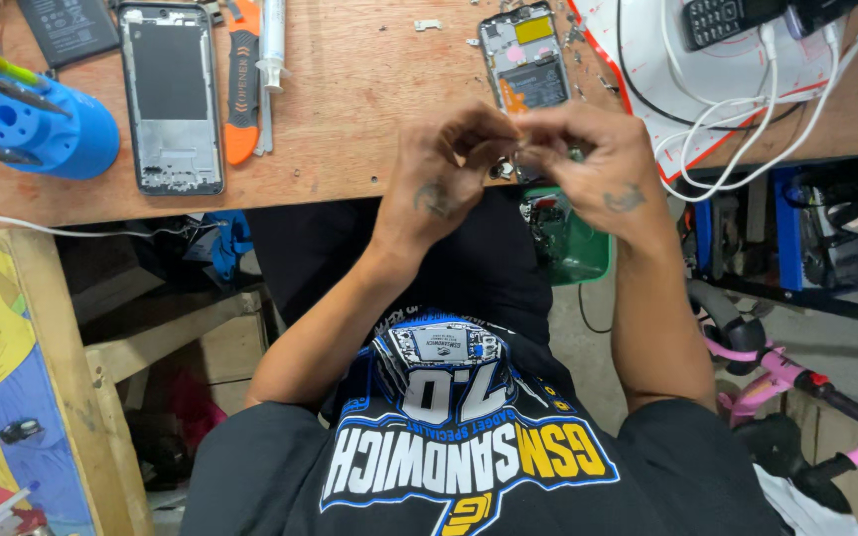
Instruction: The person is repairing a disassembled smartphone. They handle various small components, including circuit boards and screws, using tools like a screwdriver and tweezers. The person appears to be sorting through parts and attempting to reassemble or fix the device.
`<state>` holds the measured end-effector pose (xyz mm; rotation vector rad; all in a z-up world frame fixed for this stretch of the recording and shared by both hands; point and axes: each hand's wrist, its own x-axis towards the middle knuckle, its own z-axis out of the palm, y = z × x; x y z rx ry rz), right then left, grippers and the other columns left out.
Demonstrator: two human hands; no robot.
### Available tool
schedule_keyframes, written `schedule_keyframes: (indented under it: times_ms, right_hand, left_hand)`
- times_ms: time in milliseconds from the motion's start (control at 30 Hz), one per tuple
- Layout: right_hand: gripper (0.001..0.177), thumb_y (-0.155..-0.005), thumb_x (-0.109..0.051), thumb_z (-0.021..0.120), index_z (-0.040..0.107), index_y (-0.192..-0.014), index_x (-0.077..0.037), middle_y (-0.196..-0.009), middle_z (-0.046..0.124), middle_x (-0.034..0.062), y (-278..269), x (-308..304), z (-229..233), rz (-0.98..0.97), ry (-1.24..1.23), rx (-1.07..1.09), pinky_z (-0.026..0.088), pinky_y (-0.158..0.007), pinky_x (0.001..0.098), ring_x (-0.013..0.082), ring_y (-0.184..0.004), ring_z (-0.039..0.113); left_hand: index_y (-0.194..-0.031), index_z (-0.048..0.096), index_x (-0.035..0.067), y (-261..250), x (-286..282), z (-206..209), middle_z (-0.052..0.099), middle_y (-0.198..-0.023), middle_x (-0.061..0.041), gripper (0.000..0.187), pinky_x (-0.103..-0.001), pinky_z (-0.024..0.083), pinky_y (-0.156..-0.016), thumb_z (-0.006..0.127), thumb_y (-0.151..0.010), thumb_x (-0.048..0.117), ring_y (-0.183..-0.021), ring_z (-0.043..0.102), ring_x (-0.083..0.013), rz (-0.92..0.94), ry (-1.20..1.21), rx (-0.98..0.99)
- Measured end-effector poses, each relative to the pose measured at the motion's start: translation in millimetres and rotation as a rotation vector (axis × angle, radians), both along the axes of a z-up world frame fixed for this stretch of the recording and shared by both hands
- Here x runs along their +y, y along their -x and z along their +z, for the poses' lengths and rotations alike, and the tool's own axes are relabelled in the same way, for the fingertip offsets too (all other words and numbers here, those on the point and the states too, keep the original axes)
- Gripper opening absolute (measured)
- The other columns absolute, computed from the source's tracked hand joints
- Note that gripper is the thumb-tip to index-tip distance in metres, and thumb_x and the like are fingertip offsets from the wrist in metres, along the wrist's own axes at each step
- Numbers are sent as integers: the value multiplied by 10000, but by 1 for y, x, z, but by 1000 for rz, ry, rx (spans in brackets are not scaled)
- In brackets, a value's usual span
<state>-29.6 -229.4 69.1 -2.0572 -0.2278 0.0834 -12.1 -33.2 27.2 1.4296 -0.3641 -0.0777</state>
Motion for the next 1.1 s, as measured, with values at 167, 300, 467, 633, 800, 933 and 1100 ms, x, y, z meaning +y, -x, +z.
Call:
schedule_keyframes:
  times_ms: [167,300,467,633,800,933,1100]
  right_hand:
    - [258,-927,46,794,751,-1171,-26,-1023,741,51,55,-50,7,-90,-90,-82,537,-851,253,104,-911,690]
    - [215,-901,53,800,764,-1105,-6,-1007,735,77,108,-105,-9,-244,96,-43,499,-769,246,113,-861,650]
    - [164,-860,19,809,756,-1014,25,-896,712,119,149,-140,-77,-398,166,171,486,-660,259,144,-713,612]
    - [233,-827,-27,746,741,-1054,25,-943,721,132,151,-131,-126,-389,358,28,548,-718,301,206,-829,708]
    - [136,-911,-53,795,759,-1026,11,-830,670,168,127,-105,-79,-441,393,-5,520,-670,376,273,-717,664]
    - [132,-978,-132,781,741,-1032,-19,-906,700,119,94,-63,-27,-417,282,-148,545,-712,367,251,-765,693]
    - [468,-924,-283,878,672,-1234,1,-1083,675,174,20,-12,-11,-233,520,-300,507,-916,463,375,-1045,626]
  left_hand:
    - [-1098,628,-32,30,-49,7,716,-960,-67,160,-224,565,-798,645,-975,-132,-902,672,-90,-223,127,111]
    - [-1201,569,-18,69,-101,-7,731,-1008,-107,268,-258,583,-816,578,-962,-138,-902,694,-152,-319,51,76]
    - [-1313,555,-22,96,-136,-35,702,-1173,-223,402,-401,560,-902,612,-916,-57,-1081,697,-387,-346,-269,-35]
    - [-1267,607,0,94,-122,-33,694,-1166,-206,384,-417,570,-863,663,-888,-8,-1020,714,-385,-404,-378,33]
    - [-1211,660,8,82,-82,0,717,-978,-122,266,-306,564,-752,656,-947,-21,-855,699,-226,-228,-209,61]
    - [-1135,717,-1,64,-54,16,686,-877,-85,143,-255,501,-684,691,-995,-4,-758,602,-102,32,-162,96]
    - [-1125,701,6,38,-24,14,716,-950,-99,149,-267,556,-694,662,-983,33,-775,701,-135,266,-280,75]
